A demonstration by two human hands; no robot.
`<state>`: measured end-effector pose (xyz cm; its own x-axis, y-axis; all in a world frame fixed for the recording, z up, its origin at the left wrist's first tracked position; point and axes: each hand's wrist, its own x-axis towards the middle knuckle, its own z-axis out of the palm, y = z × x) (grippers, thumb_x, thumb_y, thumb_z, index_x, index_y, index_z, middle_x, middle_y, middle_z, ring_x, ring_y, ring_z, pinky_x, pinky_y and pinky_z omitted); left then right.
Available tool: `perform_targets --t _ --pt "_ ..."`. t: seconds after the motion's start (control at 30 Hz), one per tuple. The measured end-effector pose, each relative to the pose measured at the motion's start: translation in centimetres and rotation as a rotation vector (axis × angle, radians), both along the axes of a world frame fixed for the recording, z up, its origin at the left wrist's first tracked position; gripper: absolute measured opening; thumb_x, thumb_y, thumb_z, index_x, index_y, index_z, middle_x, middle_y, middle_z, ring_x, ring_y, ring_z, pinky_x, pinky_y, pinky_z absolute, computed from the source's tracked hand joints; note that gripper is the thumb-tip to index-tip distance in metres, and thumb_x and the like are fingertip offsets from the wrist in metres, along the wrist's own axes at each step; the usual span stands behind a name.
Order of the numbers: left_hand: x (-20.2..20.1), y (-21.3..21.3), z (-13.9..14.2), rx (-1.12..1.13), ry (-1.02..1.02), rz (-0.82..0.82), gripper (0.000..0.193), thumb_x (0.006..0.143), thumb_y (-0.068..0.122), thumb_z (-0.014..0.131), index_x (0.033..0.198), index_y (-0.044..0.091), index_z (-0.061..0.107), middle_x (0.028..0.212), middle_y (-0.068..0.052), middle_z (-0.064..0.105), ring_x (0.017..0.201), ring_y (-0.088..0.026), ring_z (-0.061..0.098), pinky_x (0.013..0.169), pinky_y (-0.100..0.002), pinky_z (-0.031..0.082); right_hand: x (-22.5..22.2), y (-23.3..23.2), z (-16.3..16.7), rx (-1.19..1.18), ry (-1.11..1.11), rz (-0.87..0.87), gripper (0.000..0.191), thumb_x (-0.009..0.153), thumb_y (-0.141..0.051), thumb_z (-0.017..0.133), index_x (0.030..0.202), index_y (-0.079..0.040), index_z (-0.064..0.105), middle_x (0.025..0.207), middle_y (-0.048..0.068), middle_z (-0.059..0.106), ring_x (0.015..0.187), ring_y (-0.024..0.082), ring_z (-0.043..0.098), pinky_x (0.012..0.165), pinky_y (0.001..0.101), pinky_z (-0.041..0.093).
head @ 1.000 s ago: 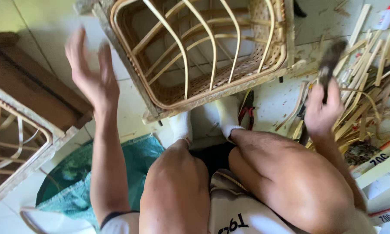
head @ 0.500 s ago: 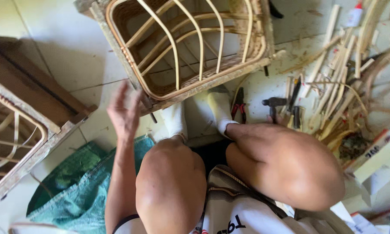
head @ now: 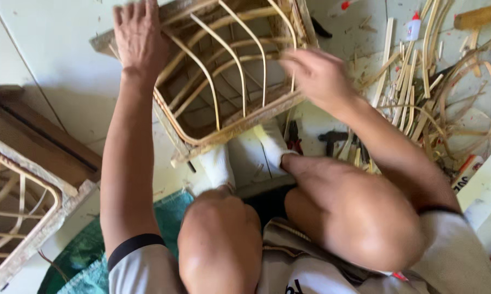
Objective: The person inserts thin wooden strips into a rectangular basket frame, tapping them into place with a hammer and pliers. The person then applies glue along the frame edges to secure the strips.
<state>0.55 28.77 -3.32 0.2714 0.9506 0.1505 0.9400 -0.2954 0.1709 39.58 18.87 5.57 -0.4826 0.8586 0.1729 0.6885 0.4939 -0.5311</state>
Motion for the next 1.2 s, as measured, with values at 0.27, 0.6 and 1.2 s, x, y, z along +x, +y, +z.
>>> perform_targets --t 0.27,0.6,1.2 --pt "1.3 1.8 0.0 -0.117 0.095 0.044 0.060 0.096 0.053 0.076 0.115 0.000 0.058 0.093 -0.013 0.061 0.084 -0.027 0.060 0.075 -0.043 0.049 -16.4 11.5 -7.4 -0.151 -0.421 0.080 0.037 0.107 -0.040 0.063 0.112 -0.004 0.066 0.086 0.007 0.065 0.066 0.017 0.056 0.060 0.0363 0.052" --pt "0.9 1.9 -1.3 -0.168 0.119 0.050 0.052 0.103 0.054 0.072 0.106 0.004 0.058 0.089 -0.009 0.059 0.076 -0.021 0.056 0.070 -0.038 0.048 -12.2 12.9 -7.1 0.071 -0.029 0.025 0.026 0.110 -0.030 0.066 0.116 -0.005 0.069 0.100 0.008 0.067 0.071 0.014 0.060 0.055 0.0281 0.053" --pt "-0.2 0.7 -3.6 -0.198 0.075 0.066 0.049 0.101 0.049 0.064 0.119 0.003 0.063 0.097 -0.014 0.063 0.081 -0.027 0.056 0.074 -0.046 0.048 7.1 -3.5 -5.4 0.139 0.137 -0.261 0.010 0.112 0.003 0.064 0.120 0.006 0.070 0.100 0.016 0.074 0.084 0.019 0.071 0.067 0.0261 0.060"
